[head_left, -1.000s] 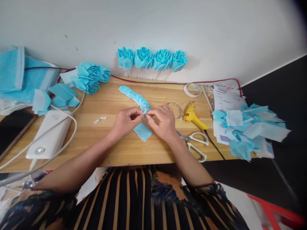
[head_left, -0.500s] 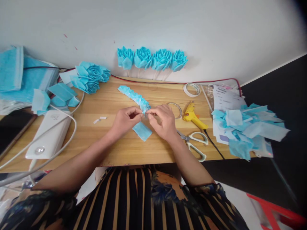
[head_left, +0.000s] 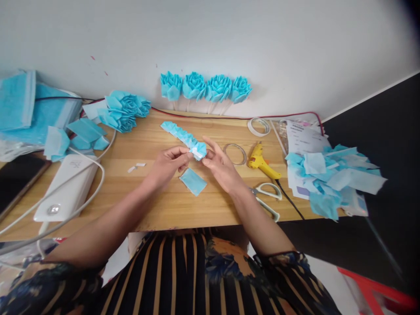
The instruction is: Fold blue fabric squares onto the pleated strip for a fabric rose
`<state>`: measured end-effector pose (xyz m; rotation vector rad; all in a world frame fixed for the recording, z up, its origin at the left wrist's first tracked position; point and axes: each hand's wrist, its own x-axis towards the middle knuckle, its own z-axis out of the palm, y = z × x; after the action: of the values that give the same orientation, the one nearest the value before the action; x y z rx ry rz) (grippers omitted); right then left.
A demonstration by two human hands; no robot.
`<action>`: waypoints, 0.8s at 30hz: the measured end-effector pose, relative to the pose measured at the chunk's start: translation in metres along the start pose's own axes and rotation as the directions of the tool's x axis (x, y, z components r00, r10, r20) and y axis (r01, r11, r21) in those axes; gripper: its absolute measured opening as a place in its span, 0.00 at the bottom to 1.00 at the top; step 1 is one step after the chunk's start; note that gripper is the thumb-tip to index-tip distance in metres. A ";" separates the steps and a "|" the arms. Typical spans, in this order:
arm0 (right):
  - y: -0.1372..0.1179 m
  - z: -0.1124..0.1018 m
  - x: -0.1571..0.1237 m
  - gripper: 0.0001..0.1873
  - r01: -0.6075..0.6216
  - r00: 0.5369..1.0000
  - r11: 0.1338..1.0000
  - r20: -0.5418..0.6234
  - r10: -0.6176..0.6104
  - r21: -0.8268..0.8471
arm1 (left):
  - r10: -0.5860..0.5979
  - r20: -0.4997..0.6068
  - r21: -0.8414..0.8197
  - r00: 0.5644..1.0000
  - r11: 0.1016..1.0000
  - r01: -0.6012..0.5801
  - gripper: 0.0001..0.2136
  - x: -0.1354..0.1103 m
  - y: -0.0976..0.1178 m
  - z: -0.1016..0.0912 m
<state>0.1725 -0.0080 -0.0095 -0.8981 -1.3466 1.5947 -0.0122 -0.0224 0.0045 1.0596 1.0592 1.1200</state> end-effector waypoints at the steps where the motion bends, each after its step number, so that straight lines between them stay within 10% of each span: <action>1: 0.000 0.001 0.000 0.36 0.003 1.000 1.000 0.002 -0.003 0.009 | -0.004 0.001 0.013 1.000 1.000 0.004 0.11 -0.001 0.001 0.000; 24: 0.007 0.005 0.000 0.34 0.059 0.997 0.991 -0.042 -0.064 -0.120 | 0.009 0.109 0.216 0.994 0.976 -0.032 0.11 -0.003 0.002 0.007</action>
<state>0.1666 -0.0109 -0.0159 -0.9494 -1.4354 1.4513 -0.0057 -0.0263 0.0078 1.2921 1.1045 0.9673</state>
